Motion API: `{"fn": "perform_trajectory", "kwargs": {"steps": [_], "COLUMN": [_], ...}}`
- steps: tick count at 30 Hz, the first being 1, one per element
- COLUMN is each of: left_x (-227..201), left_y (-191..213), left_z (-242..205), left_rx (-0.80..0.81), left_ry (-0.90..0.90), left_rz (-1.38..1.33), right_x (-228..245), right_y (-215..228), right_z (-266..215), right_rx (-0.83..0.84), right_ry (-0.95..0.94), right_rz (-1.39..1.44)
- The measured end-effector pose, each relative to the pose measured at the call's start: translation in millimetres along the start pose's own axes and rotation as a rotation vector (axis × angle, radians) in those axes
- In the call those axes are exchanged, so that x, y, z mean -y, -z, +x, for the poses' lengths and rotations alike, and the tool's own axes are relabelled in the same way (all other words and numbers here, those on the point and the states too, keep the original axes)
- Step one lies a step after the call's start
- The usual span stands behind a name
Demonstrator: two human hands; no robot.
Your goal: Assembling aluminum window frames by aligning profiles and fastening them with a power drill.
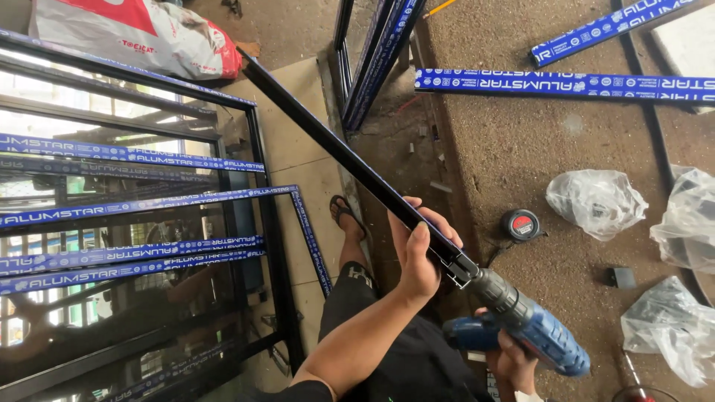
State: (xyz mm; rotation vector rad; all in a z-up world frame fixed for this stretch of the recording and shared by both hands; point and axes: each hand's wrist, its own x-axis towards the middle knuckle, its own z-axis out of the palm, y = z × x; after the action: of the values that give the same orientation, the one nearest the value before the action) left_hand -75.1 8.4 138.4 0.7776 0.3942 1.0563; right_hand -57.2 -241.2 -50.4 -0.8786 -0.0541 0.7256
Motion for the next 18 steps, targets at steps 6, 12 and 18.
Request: {"fn": "perform_trajectory", "kwargs": {"steps": [6, 12, 18], "left_x": [10.5, 6.7, 11.2], "left_y": [-2.6, -12.3, -15.9], "left_z": [-7.1, -14.2, -19.6], "left_rx": [-0.086, -0.027, -0.010], "left_ry": [-0.016, -0.096, -0.127], "left_rz": [0.029, 0.104, 0.068], "right_x": [45.2, 66.5, 51.3], "right_y": [-62.5, -81.4, -78.4], "right_z": [-0.5, 4.0, 5.5], "right_rx": [0.019, 0.432, 0.452], "right_ry": [-0.030, -0.101, 0.000], "right_rz": [0.006, -0.132, -0.017]}}
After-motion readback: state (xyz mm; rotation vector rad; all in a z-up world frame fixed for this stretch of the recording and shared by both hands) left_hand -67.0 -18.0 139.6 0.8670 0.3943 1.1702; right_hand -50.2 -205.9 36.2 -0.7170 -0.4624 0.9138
